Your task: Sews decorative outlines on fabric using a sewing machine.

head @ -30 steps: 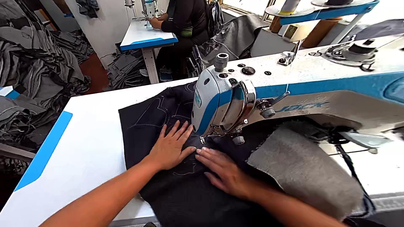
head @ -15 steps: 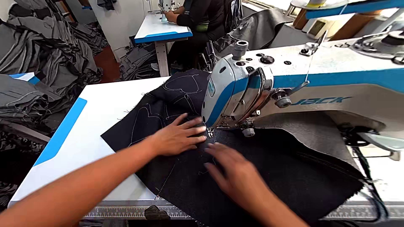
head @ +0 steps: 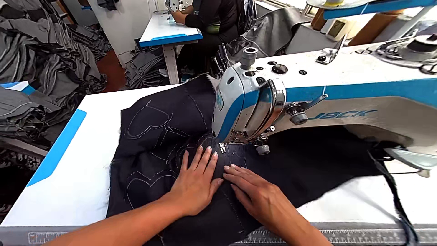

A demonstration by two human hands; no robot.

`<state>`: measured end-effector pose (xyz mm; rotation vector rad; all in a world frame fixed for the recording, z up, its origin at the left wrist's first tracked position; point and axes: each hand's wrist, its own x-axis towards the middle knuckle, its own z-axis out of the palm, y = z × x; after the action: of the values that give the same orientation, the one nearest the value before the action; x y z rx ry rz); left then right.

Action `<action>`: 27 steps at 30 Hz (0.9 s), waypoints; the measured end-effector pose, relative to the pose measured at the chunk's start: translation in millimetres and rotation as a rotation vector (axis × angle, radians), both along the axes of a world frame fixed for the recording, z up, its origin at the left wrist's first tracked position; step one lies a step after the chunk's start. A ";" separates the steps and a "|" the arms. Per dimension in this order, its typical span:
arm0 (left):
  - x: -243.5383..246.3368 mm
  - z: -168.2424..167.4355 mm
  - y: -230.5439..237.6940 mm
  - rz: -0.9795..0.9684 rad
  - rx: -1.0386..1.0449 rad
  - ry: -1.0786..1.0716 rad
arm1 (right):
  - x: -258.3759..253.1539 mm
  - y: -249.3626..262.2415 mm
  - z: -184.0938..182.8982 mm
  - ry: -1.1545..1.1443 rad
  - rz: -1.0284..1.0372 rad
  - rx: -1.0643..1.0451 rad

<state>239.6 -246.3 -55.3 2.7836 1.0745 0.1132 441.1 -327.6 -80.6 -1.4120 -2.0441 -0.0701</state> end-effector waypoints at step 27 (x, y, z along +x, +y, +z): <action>39.6 20.7 28.0 0.244 -0.116 0.049 | 14.9 31.3 -7.4 0.036 -0.099 0.037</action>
<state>279.2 -218.4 -34.6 2.5566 1.3823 0.0099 456.0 -296.2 -88.0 -1.4806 -1.9338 -0.1226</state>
